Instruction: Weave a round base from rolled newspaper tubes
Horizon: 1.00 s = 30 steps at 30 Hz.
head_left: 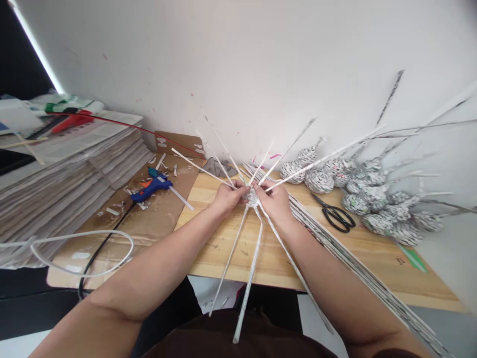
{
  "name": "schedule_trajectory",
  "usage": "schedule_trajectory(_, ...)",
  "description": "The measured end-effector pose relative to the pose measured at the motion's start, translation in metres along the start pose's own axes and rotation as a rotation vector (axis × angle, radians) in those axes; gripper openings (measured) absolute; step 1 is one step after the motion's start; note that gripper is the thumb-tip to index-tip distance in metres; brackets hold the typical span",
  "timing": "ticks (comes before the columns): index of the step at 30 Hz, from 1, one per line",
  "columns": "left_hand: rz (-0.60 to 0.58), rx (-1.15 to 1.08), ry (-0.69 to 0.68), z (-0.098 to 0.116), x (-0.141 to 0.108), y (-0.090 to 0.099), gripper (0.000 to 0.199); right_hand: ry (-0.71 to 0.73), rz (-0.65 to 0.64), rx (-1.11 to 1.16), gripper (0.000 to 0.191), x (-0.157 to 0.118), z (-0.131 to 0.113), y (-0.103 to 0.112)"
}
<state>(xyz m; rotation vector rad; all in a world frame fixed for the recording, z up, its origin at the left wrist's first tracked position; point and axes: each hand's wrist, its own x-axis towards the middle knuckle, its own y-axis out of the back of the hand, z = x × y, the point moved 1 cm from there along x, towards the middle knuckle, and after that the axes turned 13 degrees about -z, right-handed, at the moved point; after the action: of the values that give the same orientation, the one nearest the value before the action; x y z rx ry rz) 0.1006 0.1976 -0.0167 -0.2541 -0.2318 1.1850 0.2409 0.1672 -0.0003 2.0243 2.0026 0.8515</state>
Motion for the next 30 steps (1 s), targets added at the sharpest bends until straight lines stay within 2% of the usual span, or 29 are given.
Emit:
schedule_trajectory(7, -0.026, -0.032, 0.035, -0.002, 0.0, 0.002, 0.037, 0.043, 0.02, -0.125, 0.023, -0.002, 0.001, 0.001)
schedule_trajectory(14, -0.06, 0.036, 0.09, 0.0, -0.002, -0.001, 0.037, 0.075, 0.002, -0.108, 0.035, -0.001, 0.001, 0.001)
schedule_trajectory(18, -0.052, 0.065, 0.097, 0.001, 0.0, 0.001, 0.036, 0.03, -0.002, 0.147, 0.035, -0.001, -0.003, 0.0)
schedule_trajectory(22, 0.04, 0.09, 0.03, 0.005, 0.004, 0.01, 0.032, -0.054, -0.067, 0.486, 0.038, 0.002, -0.008, 0.001)
schedule_trajectory(26, 0.138, -0.03, -0.076, 0.011, 0.009, 0.017, 0.029, -0.105, -0.13, 0.575, 0.033, 0.005, -0.007, 0.004)
schedule_trajectory(30, 0.224, -0.274, -0.084, 0.015, 0.012, 0.02, 0.019, -0.061, -0.299, 0.569, 0.039, 0.004, -0.006, 0.001)
